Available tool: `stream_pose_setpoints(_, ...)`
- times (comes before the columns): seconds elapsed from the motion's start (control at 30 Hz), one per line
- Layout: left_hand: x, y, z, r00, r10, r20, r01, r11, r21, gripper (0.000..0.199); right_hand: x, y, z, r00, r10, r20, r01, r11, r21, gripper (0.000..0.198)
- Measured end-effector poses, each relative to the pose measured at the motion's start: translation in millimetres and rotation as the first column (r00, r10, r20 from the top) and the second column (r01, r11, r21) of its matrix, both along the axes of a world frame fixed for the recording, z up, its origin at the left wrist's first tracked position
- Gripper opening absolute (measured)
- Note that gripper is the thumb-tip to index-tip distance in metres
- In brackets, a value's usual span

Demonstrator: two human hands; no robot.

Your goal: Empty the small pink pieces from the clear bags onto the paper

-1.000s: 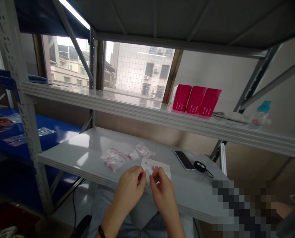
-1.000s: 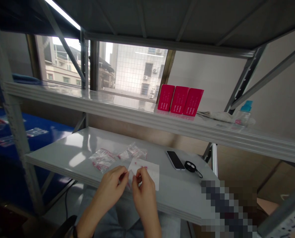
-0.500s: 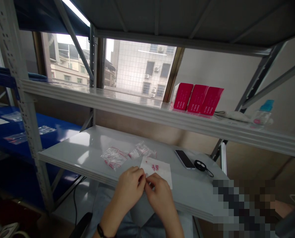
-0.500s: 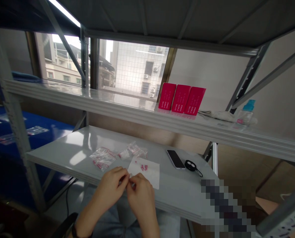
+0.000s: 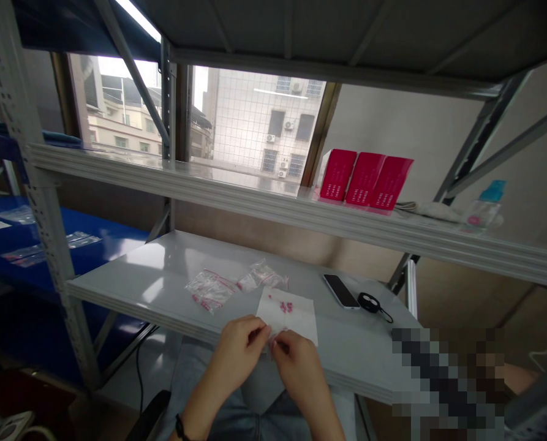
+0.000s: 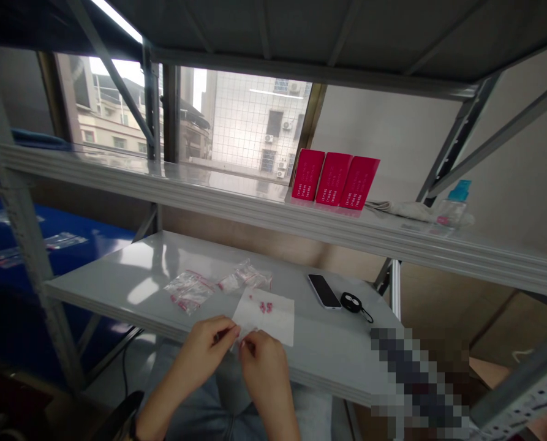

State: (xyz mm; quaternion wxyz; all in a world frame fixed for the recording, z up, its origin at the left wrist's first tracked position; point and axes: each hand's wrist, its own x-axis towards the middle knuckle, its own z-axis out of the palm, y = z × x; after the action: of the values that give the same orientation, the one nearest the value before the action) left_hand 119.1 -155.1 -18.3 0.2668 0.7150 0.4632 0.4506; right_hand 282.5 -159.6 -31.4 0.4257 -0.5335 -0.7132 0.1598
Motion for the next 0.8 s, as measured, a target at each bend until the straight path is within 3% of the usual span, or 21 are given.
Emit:
stream_pose_setpoints(0.07, -9, -9, -9.7, 0.983, -0.057, 0.176, 0.092, 0.976, -0.199, 0.038, 7, -2, -2, 0.991, -0.064, -0.12, 0.062, 0.998, -0.014, 0.019)
stream_pose_setpoints(0.13, -14, -22, -20.1, 0.916, -0.14, 0.376, 0.298, 0.866, -0.402, 0.043, 10, -6, -5, 0.949, -0.054, -0.312, 0.032, 0.997, -0.077, 0.016)
stream_pose_setpoints(0.2, -10, -35, -29.4, 0.816, -0.193, 0.546, 0.468, 0.774, -0.426, 0.04, 9, -13, -9, 0.85, -0.013, -0.526, -0.09, 0.981, -0.17, 0.024)
stream_pose_setpoints(0.3, 13, -46, -39.4, 0.623, -0.134, 0.771, 0.514, 0.813, -0.273, 0.039, -1, -27, -13, 0.672, 0.017, -0.74, -0.263, 0.94, -0.217, 0.032)
stream_pose_setpoints(0.37, 30, -46, -43.8, 0.457, -0.046, 0.888, 0.496, 0.843, -0.211, 0.04, -8, -35, -13, 0.616, 0.046, -0.787, -0.315, 0.929, -0.192, 0.032)
stream_pose_setpoints(0.43, 41, -44, -46.8, 0.356, 0.047, 0.933, 0.459, 0.861, -0.218, 0.04, -12, -40, -12, 0.599, 0.063, -0.798, -0.344, 0.92, -0.186, 0.033)
stream_pose_setpoints(0.67, 39, -41, -49.3, 0.288, 0.23, 0.93, 0.382, 0.863, -0.332, 0.05, -25, -40, -38, 0.53, 0.054, -0.846, -0.426, 0.88, -0.211, 0.033)
stream_pose_setpoints(0.8, 44, -36, -52.6, 0.187, 0.414, 0.891, 0.332, 0.827, -0.454, 0.043, -35, -40, -55, 0.527, -0.024, -0.849, -0.415, 0.865, -0.282, 0.032)
